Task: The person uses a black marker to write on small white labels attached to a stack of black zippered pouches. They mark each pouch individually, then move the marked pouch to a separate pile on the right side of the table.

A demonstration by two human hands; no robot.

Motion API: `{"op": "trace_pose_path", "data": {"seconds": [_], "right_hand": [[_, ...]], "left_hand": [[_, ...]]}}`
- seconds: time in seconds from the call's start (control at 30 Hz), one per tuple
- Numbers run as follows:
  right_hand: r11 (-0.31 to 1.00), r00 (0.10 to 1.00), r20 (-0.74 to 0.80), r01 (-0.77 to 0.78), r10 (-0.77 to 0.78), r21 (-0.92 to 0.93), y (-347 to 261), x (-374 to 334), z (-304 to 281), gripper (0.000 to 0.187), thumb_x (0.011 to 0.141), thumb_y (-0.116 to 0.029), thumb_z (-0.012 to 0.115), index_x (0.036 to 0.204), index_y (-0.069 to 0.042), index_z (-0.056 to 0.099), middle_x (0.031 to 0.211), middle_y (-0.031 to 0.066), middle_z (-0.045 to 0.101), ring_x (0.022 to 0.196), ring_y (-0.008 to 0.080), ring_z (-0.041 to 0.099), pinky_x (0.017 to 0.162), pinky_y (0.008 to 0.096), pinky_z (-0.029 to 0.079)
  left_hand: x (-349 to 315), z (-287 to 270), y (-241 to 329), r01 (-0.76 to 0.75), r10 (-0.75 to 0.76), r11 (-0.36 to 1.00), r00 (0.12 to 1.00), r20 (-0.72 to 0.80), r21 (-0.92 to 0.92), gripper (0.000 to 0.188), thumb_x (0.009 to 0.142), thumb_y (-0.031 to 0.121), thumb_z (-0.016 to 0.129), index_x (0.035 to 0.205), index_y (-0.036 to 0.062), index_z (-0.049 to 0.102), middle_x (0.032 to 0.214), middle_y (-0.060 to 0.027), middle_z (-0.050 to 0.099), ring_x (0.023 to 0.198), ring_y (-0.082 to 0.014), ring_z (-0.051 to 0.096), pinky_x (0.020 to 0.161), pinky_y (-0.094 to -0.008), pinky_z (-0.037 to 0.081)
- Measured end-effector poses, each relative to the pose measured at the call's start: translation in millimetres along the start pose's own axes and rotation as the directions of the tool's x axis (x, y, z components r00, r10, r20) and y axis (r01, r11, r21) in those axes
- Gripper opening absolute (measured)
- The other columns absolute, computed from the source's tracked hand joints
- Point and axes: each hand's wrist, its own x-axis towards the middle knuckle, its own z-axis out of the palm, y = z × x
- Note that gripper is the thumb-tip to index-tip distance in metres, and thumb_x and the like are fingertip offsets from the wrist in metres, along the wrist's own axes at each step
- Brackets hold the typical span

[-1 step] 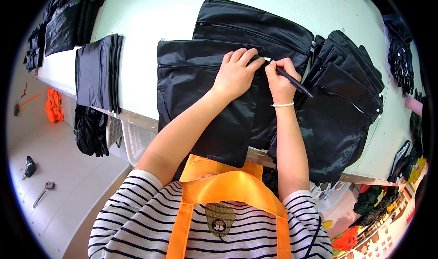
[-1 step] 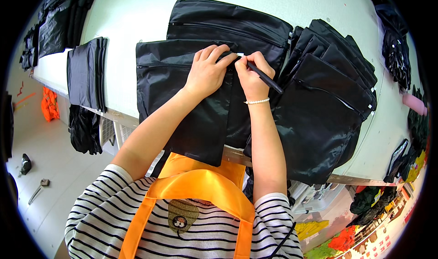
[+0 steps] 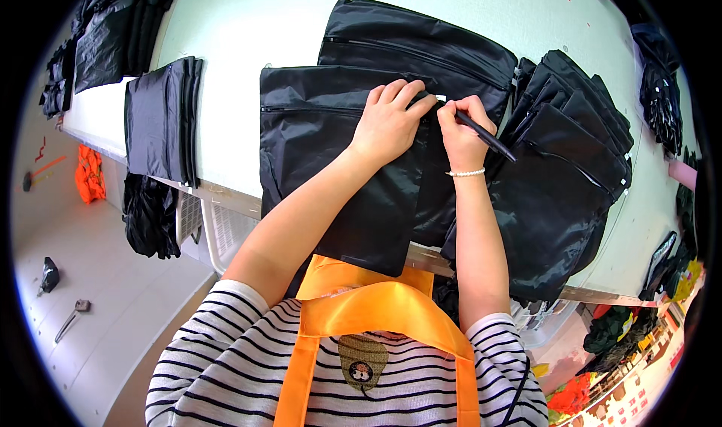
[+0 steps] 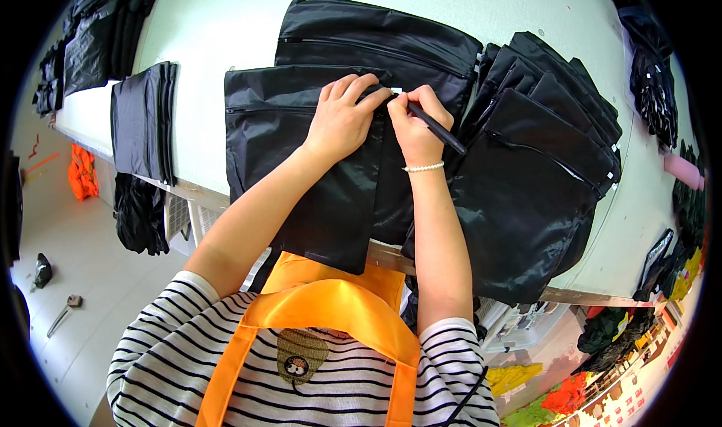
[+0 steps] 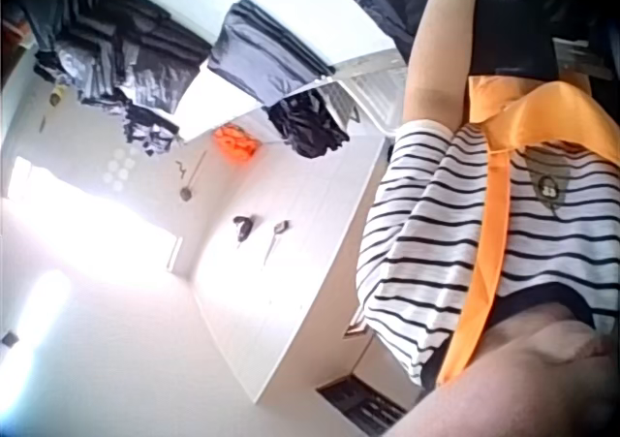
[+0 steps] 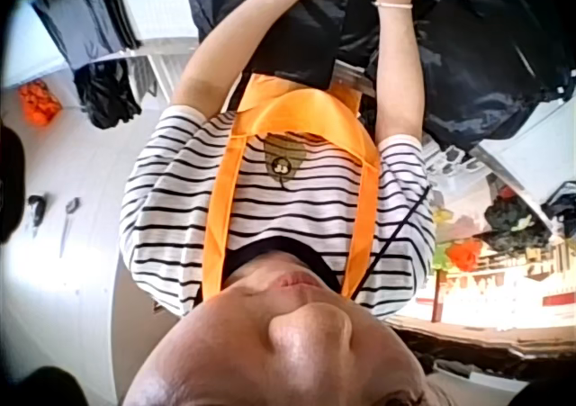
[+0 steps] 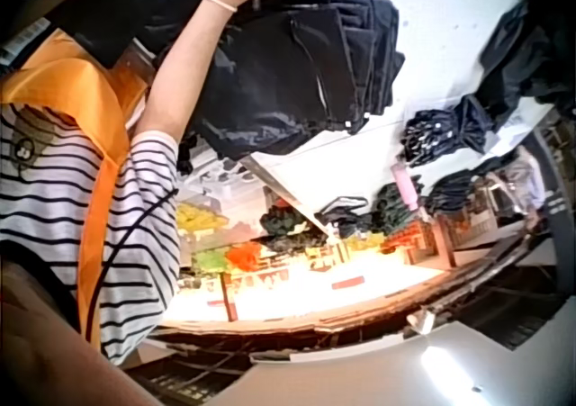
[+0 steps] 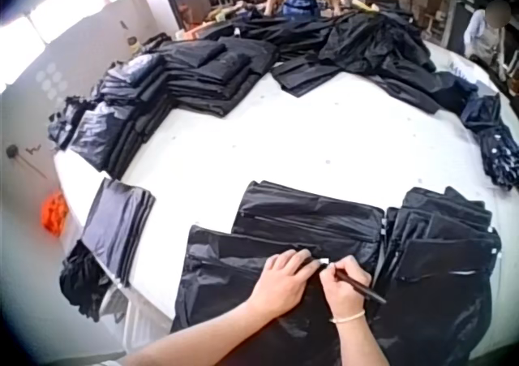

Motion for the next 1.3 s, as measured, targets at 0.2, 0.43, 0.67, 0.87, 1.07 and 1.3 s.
{"op": "trace_pose_path", "data": {"seconds": [0.2, 0.43, 0.67, 0.87, 1.07, 1.3], "right_hand": [[0.954, 0.988, -0.074, -0.107, 0.133, 0.281, -0.4, 0.5, -2.3, 0.011, 0.091, -0.01, 0.065, 0.087, -0.001, 0.06, 0.069, 0.0044, 0.065, 0.058, 0.0074, 0.057, 0.057, 0.0218, 0.047], [0.999, 0.998, 0.043, -0.042, 0.043, -0.024, -53.6, -64.8, -18.7, 0.03, 0.084, -0.004, 0.07, 0.106, -0.002, 0.05, 0.1, 0.0184, 0.065, 0.085, 0.0342, 0.062, 0.08, 0.0378, 0.051], [0.924, 0.889, -0.298, -0.271, 0.347, 0.269, -79.7, -66.8, -165.6, 0.025, 0.086, 0.011, 0.053, 0.095, -0.011, 0.047, 0.071, -0.0017, 0.044, 0.046, 0.0063, 0.038, 0.047, 0.021, 0.037], [0.801, 0.915, -0.387, -0.313, 0.112, -0.51, 4.6, -46.7, -358.9, 0.018, 0.092, -0.002, 0.063, 0.101, -0.002, 0.047, 0.093, 0.0054, 0.047, 0.086, 0.0178, 0.046, 0.087, 0.0275, 0.042], [0.91, 0.913, -0.406, -0.195, 0.032, -0.366, 1.7, -28.1, -274.6, 0.02, 0.099, -0.02, 0.058, 0.109, -0.003, 0.053, 0.119, 0.0164, 0.062, 0.102, 0.0196, 0.06, 0.092, 0.0326, 0.046], [0.979, 0.985, -0.068, -0.151, 0.161, 0.135, -40.2, -14.8, -102.3, 0.029, 0.102, -0.02, 0.051, 0.123, -0.001, 0.058, 0.091, 0.0054, 0.065, 0.08, 0.0096, 0.06, 0.075, 0.0216, 0.047]], "left_hand": [[4.8, -6.0, 6.6, 0.124, -0.12, 0.992, 0.985, -0.125, 0.03, 0.039, 0.085, 0.014, 0.063, 0.123, 0.0119, 0.059, 0.127, -0.0086, 0.053, 0.123, -0.0289, 0.047, 0.111, -0.0485, 0.027], [3.1, -8.9, -8.5, 0.055, -0.12, 0.981, 0.925, -0.36, -0.185, 0.024, 0.076, -0.001, 0.064, 0.098, 0.0068, 0.059, 0.097, -0.0109, 0.056, 0.1, -0.0309, 0.053, 0.101, -0.0457, 0.034], [61.6, -27.7, 50.7, -0.151, -0.048, 0.923, 0.868, -0.494, -0.354, 0.052, 0.086, 0.006, 0.062, 0.136, 0.0011, 0.046, 0.137, -0.0177, 0.049, 0.128, -0.0339, 0.044, 0.11, -0.0437, 0.03], [48.7, 46.9, 45.2, -0.052, 0.049, 0.998, 0.996, 0.07, 0.048, 0.064, 0.094, 0.04, 0.056, 0.15, 0.0167, 0.036, 0.157, -0.0091, 0.03, 0.145, -0.0285, 0.026, 0.117, -0.0514, 0.018], [-2.8, 13.6, 28.6, 0.004, -0.019, 0.994, 0.991, 0.132, 0.111, 0.063, 0.093, 0.041, 0.056, 0.149, 0.0181, 0.038, 0.158, -0.01, 0.029, 0.145, -0.0293, 0.026, 0.115, -0.0535, 0.02], [-21.3, -16.1, 19.4, 0.08, -0.075, 0.993, 0.995, 0.066, -0.084, 0.045, 0.088, 0.027, 0.066, 0.128, 0.0087, 0.058, 0.137, -0.0113, 0.051, 0.128, -0.0316, 0.046, 0.106, -0.0459, 0.036]]}}
